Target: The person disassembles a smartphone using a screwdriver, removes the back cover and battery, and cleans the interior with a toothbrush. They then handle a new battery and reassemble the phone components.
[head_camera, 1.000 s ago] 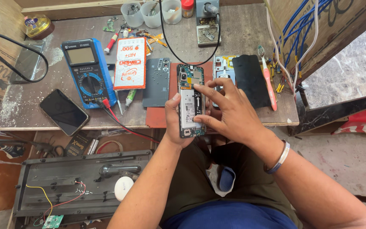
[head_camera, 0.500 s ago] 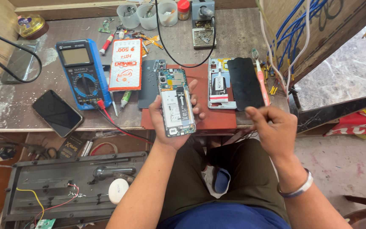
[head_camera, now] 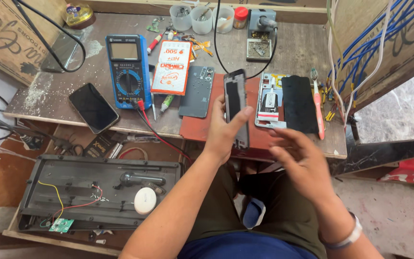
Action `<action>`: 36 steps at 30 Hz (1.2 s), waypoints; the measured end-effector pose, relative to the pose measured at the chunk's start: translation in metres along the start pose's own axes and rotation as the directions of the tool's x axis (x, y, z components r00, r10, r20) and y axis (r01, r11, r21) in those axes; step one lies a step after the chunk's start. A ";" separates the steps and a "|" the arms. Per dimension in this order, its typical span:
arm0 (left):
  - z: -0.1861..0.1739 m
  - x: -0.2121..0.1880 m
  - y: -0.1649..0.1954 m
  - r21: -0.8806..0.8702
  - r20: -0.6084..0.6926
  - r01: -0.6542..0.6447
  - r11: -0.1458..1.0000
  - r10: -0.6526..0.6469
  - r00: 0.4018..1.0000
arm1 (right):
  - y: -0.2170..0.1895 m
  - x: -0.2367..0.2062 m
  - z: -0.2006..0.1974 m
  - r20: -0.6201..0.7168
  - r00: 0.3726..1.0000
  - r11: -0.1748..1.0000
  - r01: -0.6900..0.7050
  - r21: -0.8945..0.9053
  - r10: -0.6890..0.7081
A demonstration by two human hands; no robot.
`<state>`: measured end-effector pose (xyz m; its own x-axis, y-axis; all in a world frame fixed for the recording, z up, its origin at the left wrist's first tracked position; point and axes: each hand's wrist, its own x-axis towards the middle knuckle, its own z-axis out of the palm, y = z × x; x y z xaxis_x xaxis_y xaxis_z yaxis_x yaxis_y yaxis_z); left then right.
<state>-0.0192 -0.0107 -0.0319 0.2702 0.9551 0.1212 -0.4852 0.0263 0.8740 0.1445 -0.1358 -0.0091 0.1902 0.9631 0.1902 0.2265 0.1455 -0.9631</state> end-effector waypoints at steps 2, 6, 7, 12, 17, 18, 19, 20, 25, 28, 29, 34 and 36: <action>0.005 0.000 -0.001 0.159 -0.004 -0.056 0.986 0.057 0.998 | 0.001 0.011 0.015 0.055 0.998 0.999 0.007 -0.048 -0.004; 0.009 0.000 0.003 0.516 -0.001 -0.139 0.845 0.163 0.987 | 0.006 0.037 0.033 0.064 0.998 0.997 -0.028 0.066 0.024; 0.007 0.001 0.007 0.548 -0.005 -0.125 0.827 0.153 0.988 | 0.008 0.041 0.036 0.078 0.997 0.987 -0.029 0.157 0.017; -0.027 0.017 0.053 0.788 -0.048 -0.065 0.613 0.166 0.985 | 0.016 0.044 0.034 0.136 0.987 0.950 -0.126 0.287 0.089; -0.068 0.062 0.099 0.962 0.143 -0.233 0.142 0.463 0.875 | 0.017 0.044 0.034 0.202 0.971 0.932 -0.190 0.309 0.131; -0.071 0.073 0.104 0.973 0.194 -0.229 0.032 0.424 0.885 | 0.016 0.047 0.035 0.232 0.963 0.926 -0.210 0.315 0.139; -0.073 0.083 0.108 0.970 0.241 -0.229 -0.079 0.384 0.891 | 0.015 0.049 0.035 0.262 0.955 0.920 -0.225 0.321 0.142; -0.073 0.092 0.111 0.954 0.286 -0.232 -0.192 0.342 0.895 | 0.014 0.051 0.036 0.275 0.950 0.919 -0.236 0.315 0.150; -0.062 0.114 0.118 0.959 0.126 -0.073 -0.273 0.180 0.976 | 0.012 0.052 0.036 0.297 0.941 0.908 -0.261 0.328 0.164; -0.057 0.117 0.119 0.967 0.012 0.019 -0.255 0.118 0.993 | 0.015 0.052 0.034 0.326 0.922 0.883 -0.320 0.345 0.207; -0.056 0.119 0.119 0.969 -0.026 0.050 -0.241 0.100 0.995 | 0.017 0.053 0.033 0.336 0.916 0.873 -0.336 0.353 0.217; -0.056 0.123 0.118 0.956 -0.032 0.066 -0.286 0.120 0.992 | 0.020 0.058 0.031 0.322 0.920 0.876 -0.334 0.348 0.223; -0.057 0.123 0.117 0.960 -0.012 0.056 -0.275 0.159 0.987 | 0.021 0.059 0.032 0.335 0.914 0.859 -0.351 0.373 0.228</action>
<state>-0.0901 0.1269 0.0583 0.1799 0.9505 0.2532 0.9467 -0.2372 0.2178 0.1301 -0.0688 -0.0244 -0.0940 0.9895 -0.1097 -0.2289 -0.1287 -0.9649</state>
